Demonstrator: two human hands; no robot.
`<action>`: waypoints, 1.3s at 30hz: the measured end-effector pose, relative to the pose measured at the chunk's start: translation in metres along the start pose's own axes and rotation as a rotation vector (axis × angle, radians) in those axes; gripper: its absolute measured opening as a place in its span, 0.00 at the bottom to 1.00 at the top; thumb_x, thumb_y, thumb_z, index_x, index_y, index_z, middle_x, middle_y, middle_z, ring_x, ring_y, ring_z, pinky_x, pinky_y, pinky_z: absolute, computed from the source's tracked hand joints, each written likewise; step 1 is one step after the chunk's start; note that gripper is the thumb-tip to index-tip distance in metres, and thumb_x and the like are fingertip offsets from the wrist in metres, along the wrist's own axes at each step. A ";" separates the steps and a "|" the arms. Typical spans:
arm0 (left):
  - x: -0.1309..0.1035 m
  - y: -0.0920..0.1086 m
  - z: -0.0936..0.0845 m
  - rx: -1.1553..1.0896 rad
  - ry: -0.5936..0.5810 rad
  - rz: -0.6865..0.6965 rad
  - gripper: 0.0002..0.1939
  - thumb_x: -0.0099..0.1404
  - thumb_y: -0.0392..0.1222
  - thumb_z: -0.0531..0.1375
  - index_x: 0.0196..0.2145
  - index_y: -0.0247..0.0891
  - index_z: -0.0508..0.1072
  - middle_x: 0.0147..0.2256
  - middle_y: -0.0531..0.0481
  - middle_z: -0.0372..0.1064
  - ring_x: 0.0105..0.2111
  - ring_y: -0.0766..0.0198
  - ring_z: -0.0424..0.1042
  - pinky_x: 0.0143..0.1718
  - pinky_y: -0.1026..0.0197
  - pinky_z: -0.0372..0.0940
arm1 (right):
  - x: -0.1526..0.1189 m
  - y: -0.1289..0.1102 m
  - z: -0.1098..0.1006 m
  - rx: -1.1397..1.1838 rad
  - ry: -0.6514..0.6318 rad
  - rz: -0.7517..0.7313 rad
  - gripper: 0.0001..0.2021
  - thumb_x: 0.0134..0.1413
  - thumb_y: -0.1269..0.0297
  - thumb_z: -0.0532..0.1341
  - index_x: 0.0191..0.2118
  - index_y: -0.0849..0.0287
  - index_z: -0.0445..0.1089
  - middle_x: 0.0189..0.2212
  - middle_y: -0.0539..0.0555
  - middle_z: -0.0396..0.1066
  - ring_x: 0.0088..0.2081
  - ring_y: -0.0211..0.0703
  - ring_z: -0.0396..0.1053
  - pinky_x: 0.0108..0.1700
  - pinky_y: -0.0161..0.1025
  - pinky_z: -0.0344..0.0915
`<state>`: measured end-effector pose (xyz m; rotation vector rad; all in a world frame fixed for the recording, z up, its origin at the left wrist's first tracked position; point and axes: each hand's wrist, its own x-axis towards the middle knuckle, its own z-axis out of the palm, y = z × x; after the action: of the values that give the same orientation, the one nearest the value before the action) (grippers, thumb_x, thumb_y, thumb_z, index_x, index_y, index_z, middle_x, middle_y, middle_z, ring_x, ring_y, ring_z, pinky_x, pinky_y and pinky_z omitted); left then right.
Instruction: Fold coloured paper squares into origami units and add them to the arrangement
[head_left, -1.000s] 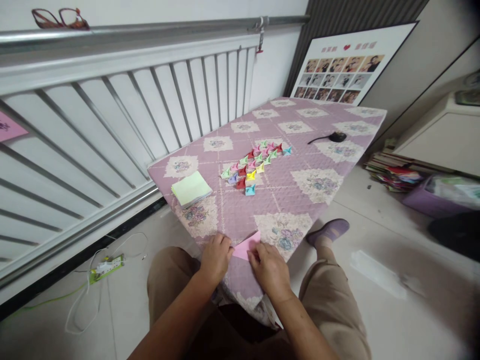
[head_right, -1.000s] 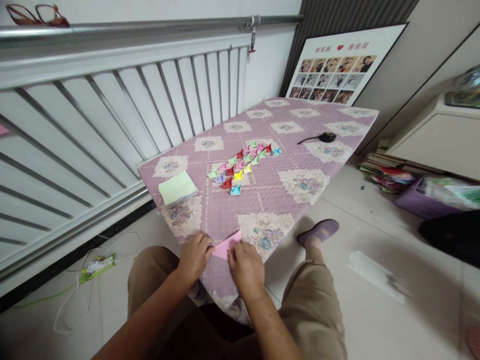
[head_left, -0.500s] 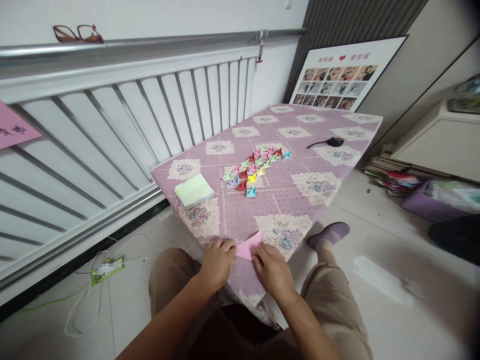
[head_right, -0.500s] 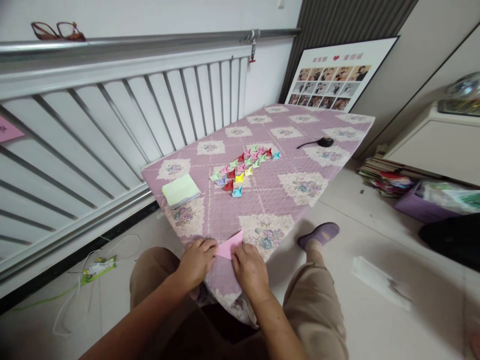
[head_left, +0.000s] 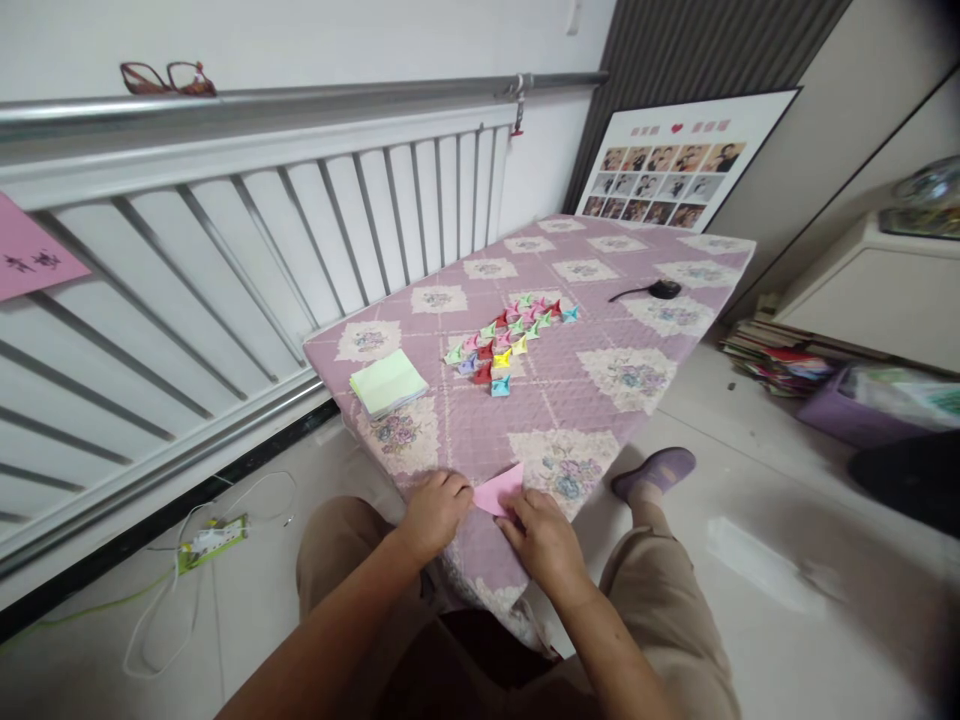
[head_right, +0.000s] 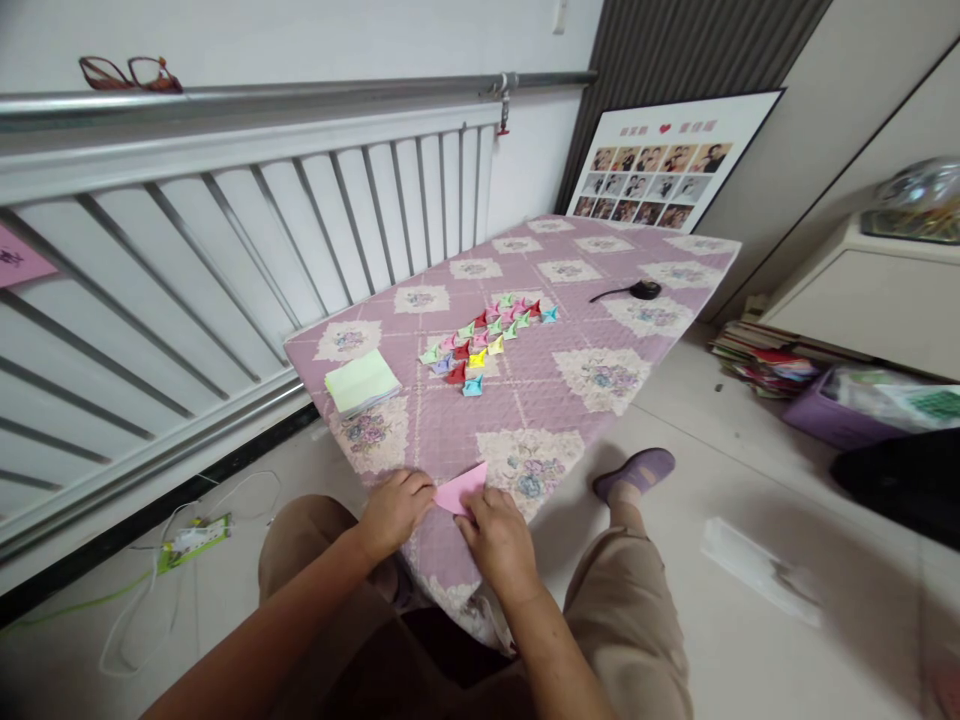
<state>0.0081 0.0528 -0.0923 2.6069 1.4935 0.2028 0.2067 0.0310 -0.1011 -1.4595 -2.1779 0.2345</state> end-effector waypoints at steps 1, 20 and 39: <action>0.000 -0.001 0.000 0.000 0.002 0.005 0.10 0.68 0.41 0.54 0.43 0.41 0.72 0.44 0.46 0.68 0.45 0.57 0.62 0.47 0.56 0.58 | -0.001 0.000 0.001 -0.009 -0.001 0.003 0.07 0.54 0.66 0.61 0.40 0.58 0.71 0.33 0.55 0.68 0.37 0.46 0.64 0.41 0.41 0.61; 0.011 0.002 -0.001 -0.158 0.052 -0.076 0.14 0.66 0.33 0.52 0.44 0.42 0.74 0.44 0.48 0.70 0.44 0.61 0.66 0.49 0.58 0.60 | -0.010 0.001 0.010 0.008 0.136 -0.041 0.06 0.58 0.65 0.57 0.38 0.58 0.69 0.33 0.55 0.68 0.37 0.45 0.63 0.41 0.41 0.60; -0.018 0.102 0.009 -2.271 0.249 -0.764 0.22 0.51 0.54 0.68 0.37 0.37 0.70 0.41 0.44 0.73 0.43 0.58 0.72 0.45 0.59 0.65 | -0.011 -0.028 -0.006 -0.143 0.086 -0.095 0.11 0.61 0.67 0.54 0.28 0.57 0.67 0.27 0.53 0.66 0.31 0.44 0.61 0.35 0.40 0.54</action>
<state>0.0869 -0.0147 -0.0834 0.2160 0.8288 1.1423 0.1901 0.0087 -0.0876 -1.4087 -2.2260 -0.0170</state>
